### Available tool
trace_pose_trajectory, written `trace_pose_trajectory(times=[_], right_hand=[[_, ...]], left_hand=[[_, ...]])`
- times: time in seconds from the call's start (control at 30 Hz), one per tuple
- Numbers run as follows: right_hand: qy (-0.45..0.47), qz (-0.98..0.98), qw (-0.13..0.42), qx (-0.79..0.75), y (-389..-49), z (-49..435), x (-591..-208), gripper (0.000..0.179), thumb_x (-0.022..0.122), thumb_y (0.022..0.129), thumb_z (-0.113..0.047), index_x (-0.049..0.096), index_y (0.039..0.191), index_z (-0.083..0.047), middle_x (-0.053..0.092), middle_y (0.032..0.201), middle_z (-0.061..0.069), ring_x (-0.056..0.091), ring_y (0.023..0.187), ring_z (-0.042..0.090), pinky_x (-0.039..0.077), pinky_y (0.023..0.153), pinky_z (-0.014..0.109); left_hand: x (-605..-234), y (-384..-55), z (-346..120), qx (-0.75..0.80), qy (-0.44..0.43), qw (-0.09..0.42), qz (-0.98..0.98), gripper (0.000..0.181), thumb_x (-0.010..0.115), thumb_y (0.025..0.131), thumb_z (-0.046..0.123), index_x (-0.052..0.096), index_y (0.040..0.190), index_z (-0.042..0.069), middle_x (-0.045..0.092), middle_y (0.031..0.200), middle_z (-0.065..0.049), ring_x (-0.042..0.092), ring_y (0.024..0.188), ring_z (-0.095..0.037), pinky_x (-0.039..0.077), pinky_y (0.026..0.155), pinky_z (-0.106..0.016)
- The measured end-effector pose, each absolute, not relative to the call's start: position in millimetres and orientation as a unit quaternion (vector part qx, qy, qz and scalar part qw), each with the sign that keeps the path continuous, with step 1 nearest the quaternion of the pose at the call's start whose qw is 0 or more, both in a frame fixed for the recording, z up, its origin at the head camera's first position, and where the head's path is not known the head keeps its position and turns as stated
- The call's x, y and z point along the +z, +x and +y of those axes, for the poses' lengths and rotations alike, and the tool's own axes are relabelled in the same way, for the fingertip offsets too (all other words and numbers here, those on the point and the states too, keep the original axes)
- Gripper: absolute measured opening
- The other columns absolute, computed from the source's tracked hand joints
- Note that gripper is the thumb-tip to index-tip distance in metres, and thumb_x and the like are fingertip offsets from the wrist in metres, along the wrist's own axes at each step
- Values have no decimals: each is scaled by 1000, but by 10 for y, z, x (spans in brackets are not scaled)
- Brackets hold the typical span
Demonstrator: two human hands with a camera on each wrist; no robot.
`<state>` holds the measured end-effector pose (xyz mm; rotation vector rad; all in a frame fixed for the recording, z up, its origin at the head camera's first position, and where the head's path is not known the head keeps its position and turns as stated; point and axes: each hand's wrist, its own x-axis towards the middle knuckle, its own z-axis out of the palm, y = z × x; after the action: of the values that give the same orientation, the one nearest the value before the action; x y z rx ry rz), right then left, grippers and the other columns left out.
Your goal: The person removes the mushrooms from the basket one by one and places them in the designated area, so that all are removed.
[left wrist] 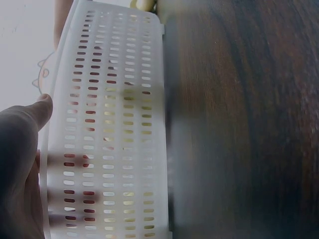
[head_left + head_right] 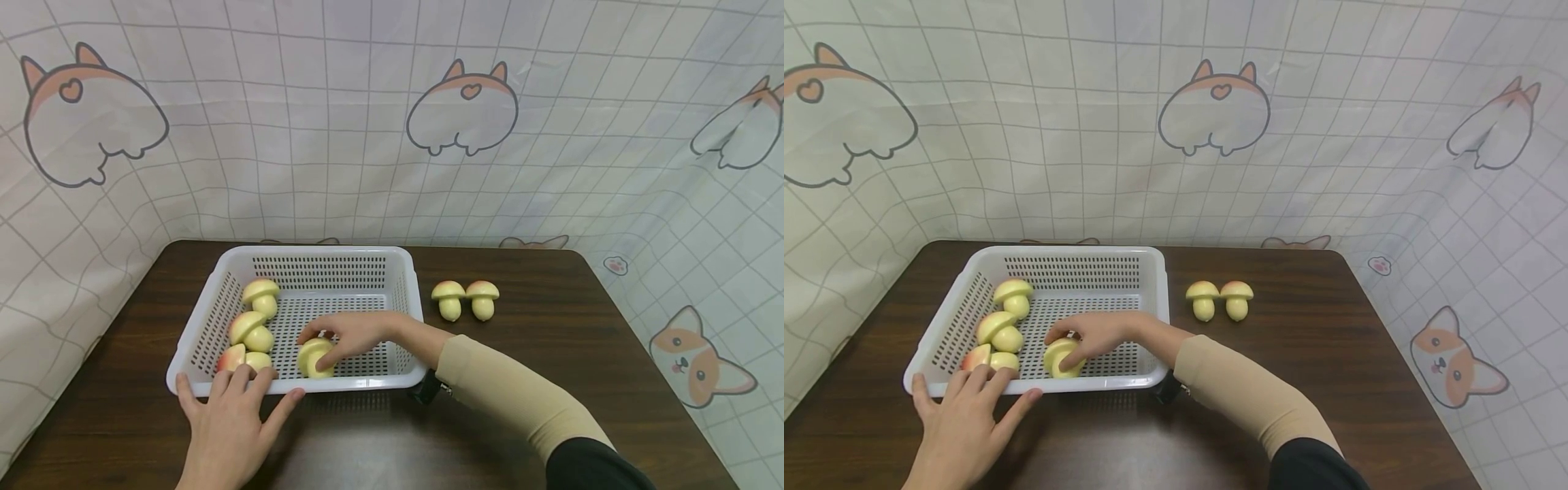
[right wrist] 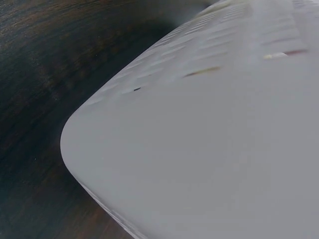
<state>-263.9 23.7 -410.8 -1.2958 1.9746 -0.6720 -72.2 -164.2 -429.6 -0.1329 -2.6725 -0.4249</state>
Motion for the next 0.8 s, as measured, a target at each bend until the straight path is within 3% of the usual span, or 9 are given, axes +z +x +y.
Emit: trace_pose_trajectory(times=[0.2, 0.37, 0.6, 0.8], right_hand=[[-500, 743, 348, -278, -2649, 233, -4123, 51, 78, 90, -19, 54, 134, -11, 57, 123, -6, 55, 104, 8, 47, 90, 22], [-492, 743, 351, -287, -2651, 240, -4129, 50, 81, 87, -17, 53, 129, -14, 56, 121, -5, 55, 101, 9, 49, 85, 23], [-464, 732, 375, -328, -2641, 249, -4142, 40, 76, 92, -15, 58, 128, -12, 58, 114, 0, 60, 90, 12, 60, 72, 34], [-467, 732, 367, -333, -2638, 246, -4142, 34, 75, 95, -17, 61, 125, -9, 60, 107, 1, 61, 86, 12, 59, 69, 32]], left_hand=[[-4300, -721, -1644, -154, -50, 223, -961, 51, 66, 92, 60, 67, 107, 11, 58, 97, -12, 52, 112, -45, -5, 103, -84], [-4303, -721, -1639, -155, -50, 223, -961, 50, 66, 92, 59, 67, 106, 11, 59, 98, -12, 52, 113, -45, -5, 103, -84], [-4305, -718, -1637, -155, -50, 221, -962, 50, 67, 92, 60, 67, 107, 11, 59, 99, -12, 52, 112, -45, -5, 103, -83], [-4302, -719, -1635, -152, -48, 216, -963, 51, 66, 92, 60, 68, 108, 11, 60, 100, -13, 53, 113, -45, -6, 103, -84]])
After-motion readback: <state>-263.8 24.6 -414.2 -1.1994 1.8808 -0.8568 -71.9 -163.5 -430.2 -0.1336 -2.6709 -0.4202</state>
